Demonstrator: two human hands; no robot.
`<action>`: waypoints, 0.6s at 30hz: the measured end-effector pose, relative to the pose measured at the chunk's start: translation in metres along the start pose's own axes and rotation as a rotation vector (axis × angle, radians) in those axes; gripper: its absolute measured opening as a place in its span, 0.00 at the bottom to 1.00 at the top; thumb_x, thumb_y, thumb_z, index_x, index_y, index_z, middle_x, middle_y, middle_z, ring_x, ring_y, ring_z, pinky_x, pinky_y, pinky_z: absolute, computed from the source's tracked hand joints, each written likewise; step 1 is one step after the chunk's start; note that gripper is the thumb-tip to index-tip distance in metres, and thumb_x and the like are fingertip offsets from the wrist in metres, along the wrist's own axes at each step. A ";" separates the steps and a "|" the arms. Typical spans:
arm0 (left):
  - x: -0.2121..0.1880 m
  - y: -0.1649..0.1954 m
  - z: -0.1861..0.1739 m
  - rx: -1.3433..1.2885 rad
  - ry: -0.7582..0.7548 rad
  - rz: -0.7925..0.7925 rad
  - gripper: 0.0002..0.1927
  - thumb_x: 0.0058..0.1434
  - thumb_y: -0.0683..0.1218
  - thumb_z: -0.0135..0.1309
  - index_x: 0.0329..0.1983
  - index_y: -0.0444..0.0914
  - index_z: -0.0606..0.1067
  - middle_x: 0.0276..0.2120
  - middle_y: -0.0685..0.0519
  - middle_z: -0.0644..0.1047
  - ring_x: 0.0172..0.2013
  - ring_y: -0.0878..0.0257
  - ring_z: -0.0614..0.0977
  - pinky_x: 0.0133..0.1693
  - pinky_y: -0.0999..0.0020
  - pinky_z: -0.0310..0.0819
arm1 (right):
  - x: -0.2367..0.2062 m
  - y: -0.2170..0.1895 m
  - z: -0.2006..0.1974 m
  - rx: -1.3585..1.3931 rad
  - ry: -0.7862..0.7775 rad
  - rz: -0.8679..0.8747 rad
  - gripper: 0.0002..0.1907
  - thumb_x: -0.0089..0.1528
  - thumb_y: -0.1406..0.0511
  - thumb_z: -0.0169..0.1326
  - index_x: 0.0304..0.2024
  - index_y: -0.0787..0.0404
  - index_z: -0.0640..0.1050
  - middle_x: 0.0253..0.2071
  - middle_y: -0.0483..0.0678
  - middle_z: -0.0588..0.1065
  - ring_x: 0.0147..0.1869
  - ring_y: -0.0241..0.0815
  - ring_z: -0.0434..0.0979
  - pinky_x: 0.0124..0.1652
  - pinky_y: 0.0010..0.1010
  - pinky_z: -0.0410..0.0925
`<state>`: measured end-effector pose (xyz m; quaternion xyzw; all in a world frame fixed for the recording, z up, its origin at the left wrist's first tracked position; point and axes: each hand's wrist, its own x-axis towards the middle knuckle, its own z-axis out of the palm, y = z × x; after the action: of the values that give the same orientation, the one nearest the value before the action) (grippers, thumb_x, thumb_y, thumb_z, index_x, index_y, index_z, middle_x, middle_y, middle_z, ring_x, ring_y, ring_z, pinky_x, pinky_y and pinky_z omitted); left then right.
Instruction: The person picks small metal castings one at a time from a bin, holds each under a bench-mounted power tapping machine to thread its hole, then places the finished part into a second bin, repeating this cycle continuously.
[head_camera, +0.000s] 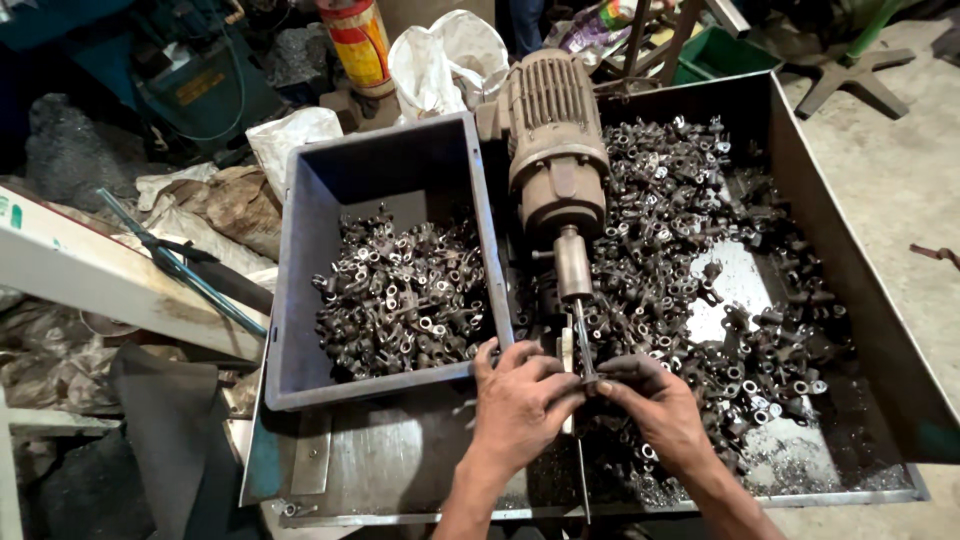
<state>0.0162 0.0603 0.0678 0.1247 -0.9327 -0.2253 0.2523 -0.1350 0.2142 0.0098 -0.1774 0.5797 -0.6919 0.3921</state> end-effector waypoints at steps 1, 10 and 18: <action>-0.001 -0.001 0.006 0.016 0.027 -0.001 0.09 0.56 0.53 0.66 0.38 0.49 0.84 0.39 0.62 0.82 0.54 0.58 0.76 0.64 0.43 0.47 | 0.001 -0.001 0.001 -0.104 0.033 0.009 0.14 0.59 0.67 0.62 0.47 0.64 0.81 0.40 0.50 0.82 0.42 0.38 0.82 0.43 0.31 0.76; -0.001 -0.043 0.072 0.209 0.234 0.105 0.09 0.48 0.55 0.67 0.32 0.52 0.83 0.33 0.63 0.81 0.46 0.58 0.77 0.53 0.39 0.54 | 0.051 0.047 -0.002 -0.269 0.206 -0.072 0.12 0.58 0.64 0.64 0.41 0.64 0.83 0.30 0.49 0.83 0.33 0.37 0.80 0.35 0.29 0.72; 0.013 -0.068 0.104 0.411 0.401 0.190 0.10 0.49 0.63 0.63 0.33 0.61 0.83 0.28 0.73 0.77 0.35 0.70 0.77 0.46 0.42 0.56 | 0.094 0.056 -0.012 -0.085 0.119 0.108 0.17 0.59 0.63 0.62 0.43 0.70 0.79 0.30 0.53 0.83 0.33 0.41 0.81 0.37 0.33 0.74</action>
<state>-0.0411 0.0339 -0.0395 0.1272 -0.8978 0.0218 0.4211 -0.1836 0.1508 -0.0661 -0.1207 0.6395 -0.6539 0.3859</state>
